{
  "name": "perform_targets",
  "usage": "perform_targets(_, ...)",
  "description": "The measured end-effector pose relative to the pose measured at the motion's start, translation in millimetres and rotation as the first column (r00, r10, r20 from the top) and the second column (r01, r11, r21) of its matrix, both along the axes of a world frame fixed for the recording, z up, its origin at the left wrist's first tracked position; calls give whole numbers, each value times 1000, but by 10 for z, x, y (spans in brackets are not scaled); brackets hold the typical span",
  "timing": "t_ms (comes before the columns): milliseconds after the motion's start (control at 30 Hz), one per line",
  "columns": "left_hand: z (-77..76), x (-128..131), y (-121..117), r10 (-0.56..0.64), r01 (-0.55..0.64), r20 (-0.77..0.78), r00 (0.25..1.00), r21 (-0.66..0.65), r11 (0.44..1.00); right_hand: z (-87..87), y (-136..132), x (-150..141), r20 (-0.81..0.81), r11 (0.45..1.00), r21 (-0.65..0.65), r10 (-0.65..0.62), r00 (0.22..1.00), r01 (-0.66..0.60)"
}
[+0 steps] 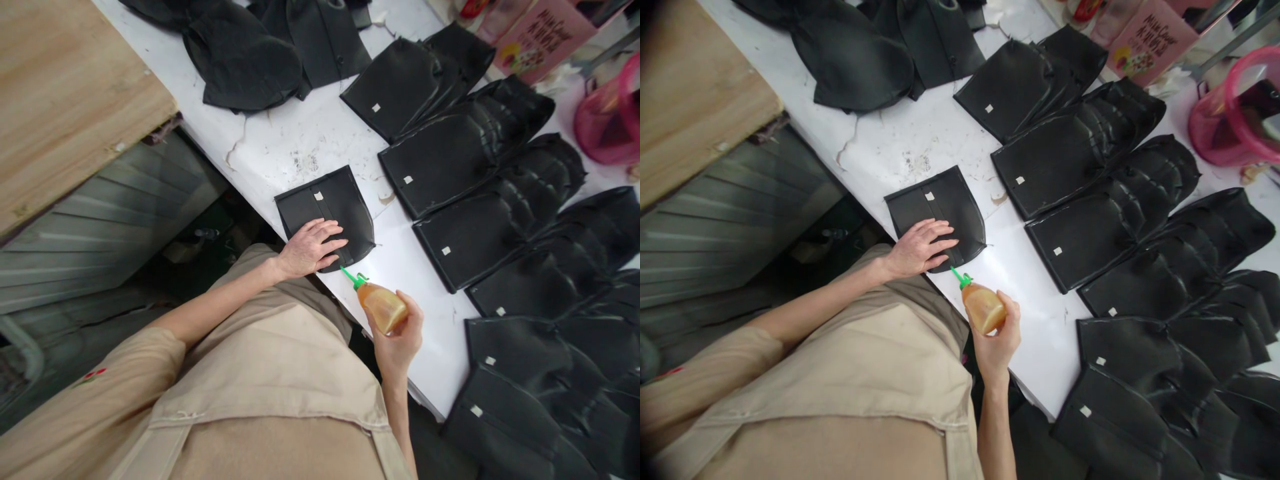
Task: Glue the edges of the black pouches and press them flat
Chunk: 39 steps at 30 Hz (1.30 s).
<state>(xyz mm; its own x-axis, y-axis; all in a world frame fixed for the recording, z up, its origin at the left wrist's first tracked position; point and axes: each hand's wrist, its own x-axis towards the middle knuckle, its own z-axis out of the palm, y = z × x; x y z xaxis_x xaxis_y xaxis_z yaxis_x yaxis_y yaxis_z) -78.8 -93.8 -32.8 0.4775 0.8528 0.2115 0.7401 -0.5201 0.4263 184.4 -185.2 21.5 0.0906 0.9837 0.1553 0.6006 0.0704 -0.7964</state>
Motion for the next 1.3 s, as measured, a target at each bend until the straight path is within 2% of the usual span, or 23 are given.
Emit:
perform_targets(500,-19,44,21,25,-24,37,999,-3,1000,-63,-69,-168,-99,997,-54,56,993,-62)
perform_targets(833,-12,13,58,30,-23,85,996,-78,997,-124,57,-253,-160,1000,-17,0,987,-3)
perform_targets(1033,34,8,101,43,-30,115,992,-113,993,-81,61,-183,-239,990,-140,1,971,-35)
perform_targets(1200,34,-5,124,39,-20,121,992,-147,989,-88,92,-122,-349,948,-318,-123,929,6)
perform_targets(1300,45,-16,136,43,-23,123,992,-160,987,-79,66,-85,-428,916,-400,-225,875,39)
